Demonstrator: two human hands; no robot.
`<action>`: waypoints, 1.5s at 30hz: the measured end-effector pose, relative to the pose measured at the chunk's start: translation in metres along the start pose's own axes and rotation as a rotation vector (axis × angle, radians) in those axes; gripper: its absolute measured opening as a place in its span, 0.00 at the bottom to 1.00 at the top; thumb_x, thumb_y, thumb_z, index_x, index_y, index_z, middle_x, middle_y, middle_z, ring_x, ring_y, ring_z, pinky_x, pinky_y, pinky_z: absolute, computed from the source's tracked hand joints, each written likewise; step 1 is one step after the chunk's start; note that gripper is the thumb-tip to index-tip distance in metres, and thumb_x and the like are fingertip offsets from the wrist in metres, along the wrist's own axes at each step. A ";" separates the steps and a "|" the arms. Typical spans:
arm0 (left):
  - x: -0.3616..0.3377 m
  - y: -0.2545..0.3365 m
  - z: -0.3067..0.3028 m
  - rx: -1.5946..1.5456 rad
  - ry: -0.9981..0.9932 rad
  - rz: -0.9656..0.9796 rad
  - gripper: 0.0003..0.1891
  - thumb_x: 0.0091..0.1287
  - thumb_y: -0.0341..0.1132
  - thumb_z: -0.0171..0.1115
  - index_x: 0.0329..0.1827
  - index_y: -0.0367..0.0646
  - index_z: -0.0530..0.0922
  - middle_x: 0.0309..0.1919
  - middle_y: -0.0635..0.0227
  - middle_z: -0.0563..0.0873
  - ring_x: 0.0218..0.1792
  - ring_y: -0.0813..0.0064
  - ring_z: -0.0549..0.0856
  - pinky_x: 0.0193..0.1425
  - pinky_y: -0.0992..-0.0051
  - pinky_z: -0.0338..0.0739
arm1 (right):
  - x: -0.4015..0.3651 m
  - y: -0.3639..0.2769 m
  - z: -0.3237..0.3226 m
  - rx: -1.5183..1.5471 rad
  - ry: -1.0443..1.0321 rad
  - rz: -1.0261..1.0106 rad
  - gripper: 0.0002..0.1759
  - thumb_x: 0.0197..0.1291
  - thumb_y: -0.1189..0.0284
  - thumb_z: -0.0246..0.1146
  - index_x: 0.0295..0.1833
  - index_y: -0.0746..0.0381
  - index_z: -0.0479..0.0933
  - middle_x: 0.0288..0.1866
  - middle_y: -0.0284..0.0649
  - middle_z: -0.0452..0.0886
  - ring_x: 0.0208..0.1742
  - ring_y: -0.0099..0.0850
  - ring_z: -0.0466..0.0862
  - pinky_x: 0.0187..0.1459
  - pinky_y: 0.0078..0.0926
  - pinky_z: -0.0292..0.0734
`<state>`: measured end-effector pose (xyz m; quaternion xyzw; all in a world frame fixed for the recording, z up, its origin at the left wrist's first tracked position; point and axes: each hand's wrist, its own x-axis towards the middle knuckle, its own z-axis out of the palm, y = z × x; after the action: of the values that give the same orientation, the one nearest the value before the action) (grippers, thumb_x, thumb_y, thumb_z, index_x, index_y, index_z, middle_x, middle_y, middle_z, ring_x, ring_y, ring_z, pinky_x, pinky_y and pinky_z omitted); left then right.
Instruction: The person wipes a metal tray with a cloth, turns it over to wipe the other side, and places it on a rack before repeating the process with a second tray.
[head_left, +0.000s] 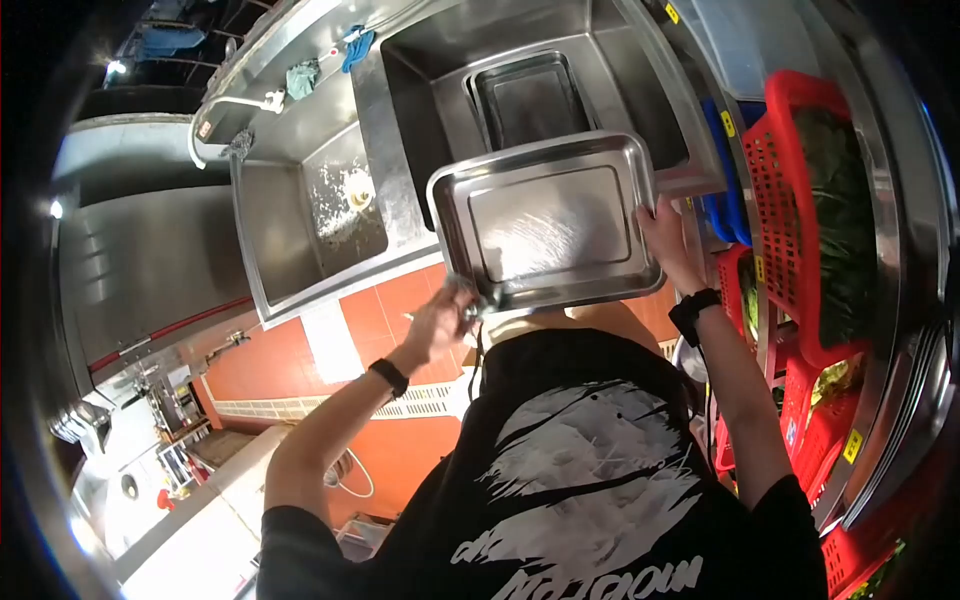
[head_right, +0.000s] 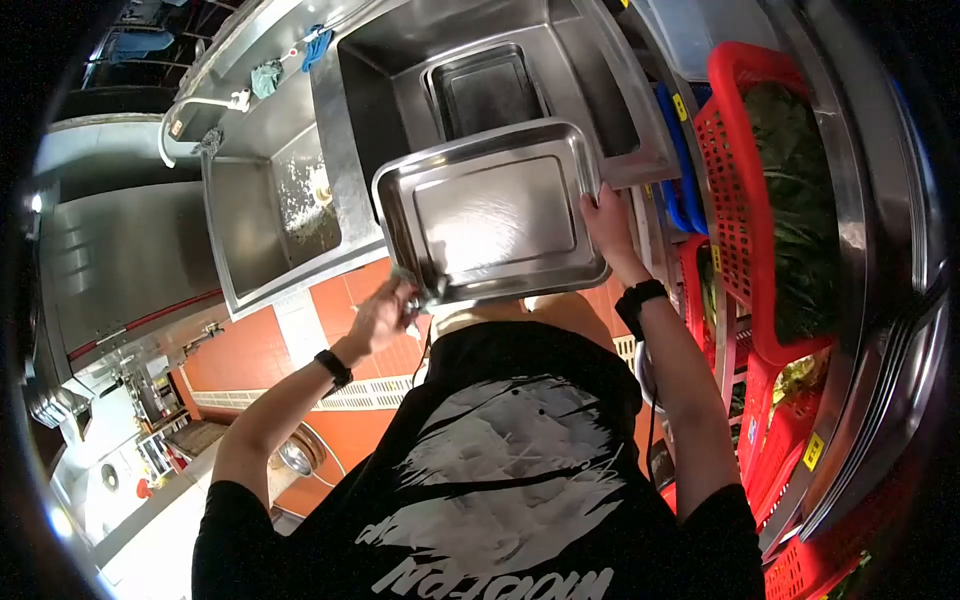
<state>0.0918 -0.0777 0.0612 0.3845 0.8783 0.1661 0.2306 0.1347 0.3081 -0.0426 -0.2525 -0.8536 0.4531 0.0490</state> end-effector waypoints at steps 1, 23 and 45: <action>0.003 0.006 -0.007 0.005 -0.001 -0.001 0.26 0.55 0.28 0.62 0.58 0.51 0.68 0.49 0.59 0.73 0.45 0.58 0.81 0.39 0.66 0.84 | 0.000 -0.003 0.000 -0.006 0.003 -0.049 0.15 0.58 0.68 0.56 0.38 0.71 0.67 0.34 0.64 0.74 0.40 0.60 0.74 0.38 0.48 0.69; 0.095 -0.024 -0.006 0.791 0.090 0.137 0.30 0.63 0.31 0.51 0.68 0.34 0.56 0.61 0.47 0.67 0.58 0.52 0.72 0.65 0.62 0.64 | -0.012 0.005 -0.007 0.020 -0.028 -0.138 0.14 0.58 0.70 0.57 0.39 0.73 0.68 0.27 0.59 0.74 0.34 0.60 0.75 0.34 0.46 0.68; 0.087 -0.011 -0.023 0.876 0.146 0.192 0.11 0.57 0.32 0.55 0.43 0.45 0.78 0.42 0.64 0.75 0.50 0.67 0.72 0.49 0.72 0.68 | -0.018 -0.014 -0.013 0.036 -0.196 -0.028 0.15 0.58 0.72 0.58 0.45 0.72 0.67 0.37 0.62 0.75 0.41 0.60 0.75 0.39 0.45 0.70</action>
<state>0.0205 -0.0217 0.0515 0.5126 0.8402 -0.1739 -0.0328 0.1492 0.3028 -0.0212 -0.1942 -0.8494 0.4901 -0.0238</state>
